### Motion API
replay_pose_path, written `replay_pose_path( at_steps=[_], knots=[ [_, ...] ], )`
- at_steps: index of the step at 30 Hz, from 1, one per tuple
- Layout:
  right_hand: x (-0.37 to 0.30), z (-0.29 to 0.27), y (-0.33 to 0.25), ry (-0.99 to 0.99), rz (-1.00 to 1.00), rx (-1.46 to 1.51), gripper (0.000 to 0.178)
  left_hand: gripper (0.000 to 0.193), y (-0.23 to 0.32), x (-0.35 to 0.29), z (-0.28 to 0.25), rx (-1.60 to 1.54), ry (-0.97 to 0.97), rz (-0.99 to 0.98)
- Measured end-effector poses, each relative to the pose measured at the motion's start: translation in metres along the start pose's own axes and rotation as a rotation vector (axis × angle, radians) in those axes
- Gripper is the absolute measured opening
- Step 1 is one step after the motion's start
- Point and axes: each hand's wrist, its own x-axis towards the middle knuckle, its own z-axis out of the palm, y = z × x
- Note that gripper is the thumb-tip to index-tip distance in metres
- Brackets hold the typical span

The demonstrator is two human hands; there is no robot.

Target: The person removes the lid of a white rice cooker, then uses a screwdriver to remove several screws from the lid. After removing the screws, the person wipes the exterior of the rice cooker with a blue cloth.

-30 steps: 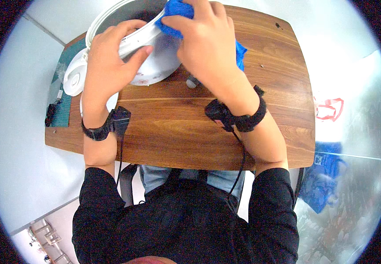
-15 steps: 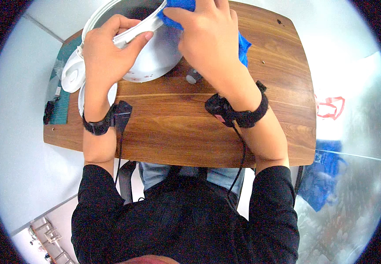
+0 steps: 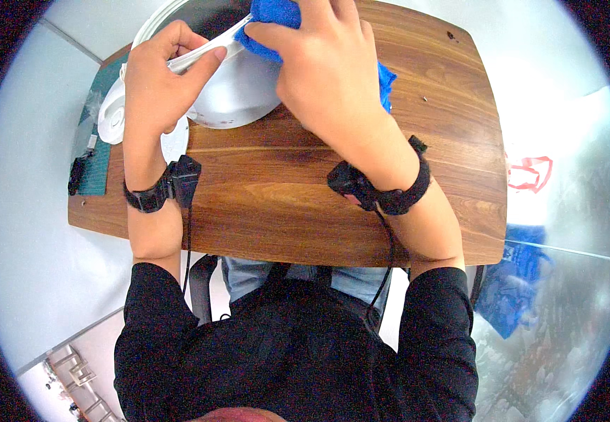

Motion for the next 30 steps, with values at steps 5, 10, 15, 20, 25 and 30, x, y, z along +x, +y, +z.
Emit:
replay_pose_path(
  at_steps=[5,10,15,20,25,30],
  knots=[
    [0.001,0.005,0.016,0.034,0.100,-0.102,0.040,0.027,-0.004,0.002,-0.001,-0.004,0.001,0.058],
    [0.000,0.001,0.000,0.004,0.018,-0.045,0.040,0.028,-0.014,0.003,-0.008,-0.022,-0.040,0.054],
    [0.001,0.004,0.011,0.025,0.062,-0.032,0.039,0.027,-0.020,0.004,-0.012,-0.066,-0.087,0.054],
    [-0.004,0.004,-0.007,0.018,0.047,-0.074,0.042,0.023,-0.016,0.003,-0.015,-0.078,-0.113,0.006],
    [-0.010,0.011,-0.005,0.026,0.079,-0.119,0.044,0.037,0.015,-0.001,0.004,-0.011,0.008,0.213],
    [-0.014,0.019,-0.016,0.043,0.003,-0.104,0.041,0.038,0.020,-0.001,0.016,0.178,0.127,0.281]
  ],
)
